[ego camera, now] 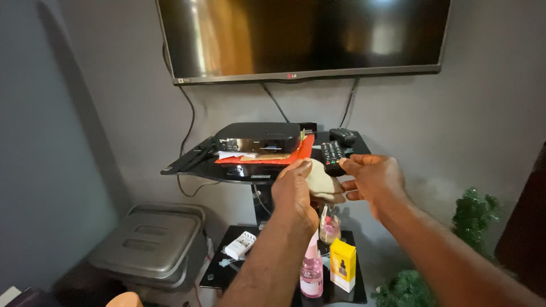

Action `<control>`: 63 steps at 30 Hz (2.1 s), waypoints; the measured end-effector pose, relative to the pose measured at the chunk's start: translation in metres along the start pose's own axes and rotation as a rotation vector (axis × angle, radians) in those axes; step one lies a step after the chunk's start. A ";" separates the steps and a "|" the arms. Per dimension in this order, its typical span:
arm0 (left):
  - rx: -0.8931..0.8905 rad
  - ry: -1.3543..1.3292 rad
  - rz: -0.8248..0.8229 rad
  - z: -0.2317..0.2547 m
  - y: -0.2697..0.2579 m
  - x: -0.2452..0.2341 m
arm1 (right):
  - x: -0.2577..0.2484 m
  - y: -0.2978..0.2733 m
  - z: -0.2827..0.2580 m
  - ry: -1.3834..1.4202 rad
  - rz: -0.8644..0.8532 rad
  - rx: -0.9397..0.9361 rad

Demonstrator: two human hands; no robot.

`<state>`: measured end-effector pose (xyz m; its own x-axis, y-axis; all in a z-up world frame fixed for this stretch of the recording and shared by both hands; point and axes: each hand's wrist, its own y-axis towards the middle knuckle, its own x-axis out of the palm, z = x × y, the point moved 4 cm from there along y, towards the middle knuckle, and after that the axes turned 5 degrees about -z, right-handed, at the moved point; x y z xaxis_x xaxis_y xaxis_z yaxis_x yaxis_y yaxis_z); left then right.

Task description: The person picks up a remote control from a bed and wipes it with a cloth. They then move to a media console, wipe the remote again, and place it on the shelf. The person repeats this wiping and placing action multiple times.

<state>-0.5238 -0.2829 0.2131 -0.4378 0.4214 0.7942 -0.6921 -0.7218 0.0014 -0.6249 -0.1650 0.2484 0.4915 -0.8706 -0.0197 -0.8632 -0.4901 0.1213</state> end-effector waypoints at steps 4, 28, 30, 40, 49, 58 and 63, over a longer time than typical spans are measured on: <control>0.075 0.050 0.004 0.002 0.004 0.010 | 0.002 -0.003 -0.009 -0.187 0.030 -0.113; -0.204 0.089 -0.276 0.011 0.059 0.020 | 0.021 0.020 -0.024 -0.866 0.343 -0.267; -0.212 0.099 -0.225 0.026 0.042 0.025 | 0.027 0.015 -0.026 -0.864 0.343 -0.172; -0.244 0.077 -0.285 0.025 0.066 0.025 | 0.029 0.026 -0.018 -0.698 0.287 -0.063; -0.275 0.194 -0.210 0.043 0.050 0.038 | 0.028 0.010 -0.028 -0.743 0.318 -0.130; -0.224 0.216 -0.185 0.030 0.071 0.039 | 0.025 0.030 -0.034 -0.891 0.286 -0.104; -0.222 0.235 -0.156 0.033 0.070 0.045 | 0.021 0.041 -0.042 -0.943 0.237 -0.218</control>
<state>-0.5725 -0.3328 0.2688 -0.4192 0.6508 0.6331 -0.8576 -0.5127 -0.0408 -0.6450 -0.2019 0.2946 -0.0646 -0.6692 -0.7402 -0.8407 -0.3632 0.4017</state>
